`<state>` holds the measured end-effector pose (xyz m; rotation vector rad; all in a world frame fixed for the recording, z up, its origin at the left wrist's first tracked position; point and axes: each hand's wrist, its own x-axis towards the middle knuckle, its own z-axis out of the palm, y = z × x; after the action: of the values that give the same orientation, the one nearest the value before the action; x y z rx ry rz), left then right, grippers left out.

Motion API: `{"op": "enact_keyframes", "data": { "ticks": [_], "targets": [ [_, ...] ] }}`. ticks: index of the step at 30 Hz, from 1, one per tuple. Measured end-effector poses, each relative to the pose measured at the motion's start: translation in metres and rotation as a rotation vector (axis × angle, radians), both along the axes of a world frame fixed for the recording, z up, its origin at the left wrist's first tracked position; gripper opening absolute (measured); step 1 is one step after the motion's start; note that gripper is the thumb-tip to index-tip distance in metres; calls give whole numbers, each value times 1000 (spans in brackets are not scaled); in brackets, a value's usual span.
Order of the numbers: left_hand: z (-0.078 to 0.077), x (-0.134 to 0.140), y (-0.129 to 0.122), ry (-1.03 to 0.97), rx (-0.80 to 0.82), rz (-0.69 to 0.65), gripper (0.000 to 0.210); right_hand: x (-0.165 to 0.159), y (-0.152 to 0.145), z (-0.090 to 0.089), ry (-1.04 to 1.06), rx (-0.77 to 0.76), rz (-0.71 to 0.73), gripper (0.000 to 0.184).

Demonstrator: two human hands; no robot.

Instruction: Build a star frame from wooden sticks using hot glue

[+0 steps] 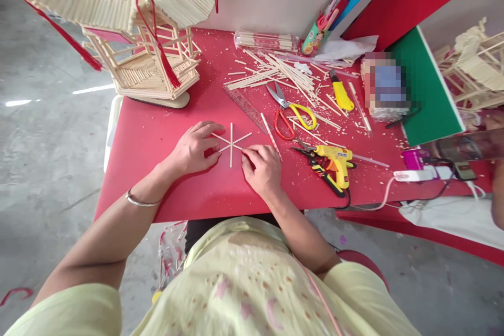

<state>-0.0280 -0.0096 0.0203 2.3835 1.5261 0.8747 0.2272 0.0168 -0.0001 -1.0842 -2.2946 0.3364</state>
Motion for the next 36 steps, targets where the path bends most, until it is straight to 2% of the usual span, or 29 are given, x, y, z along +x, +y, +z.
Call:
{"op": "enact_keyframes", "data": {
  "ticks": [12, 20, 24, 28, 36],
  "targets": [
    [-3, -3, 3, -14, 9, 46, 13, -1, -2, -4, 20, 8, 4, 21],
    [-11, -7, 5, 1, 45, 44, 17, -1, -3, -5, 27, -1, 31, 18],
    [-15, -9, 6, -17, 33, 107, 17, 0, -3, -5, 44, -18, 111, 18],
    [-12, -6, 5, -44, 62, 173, 15, 0, -3, -4, 55, -31, 143, 20],
    [-4, 5, -1, 1, 6, 40, 16, 1, -4, -2, 42, -41, 166, 20]
  ]
}}
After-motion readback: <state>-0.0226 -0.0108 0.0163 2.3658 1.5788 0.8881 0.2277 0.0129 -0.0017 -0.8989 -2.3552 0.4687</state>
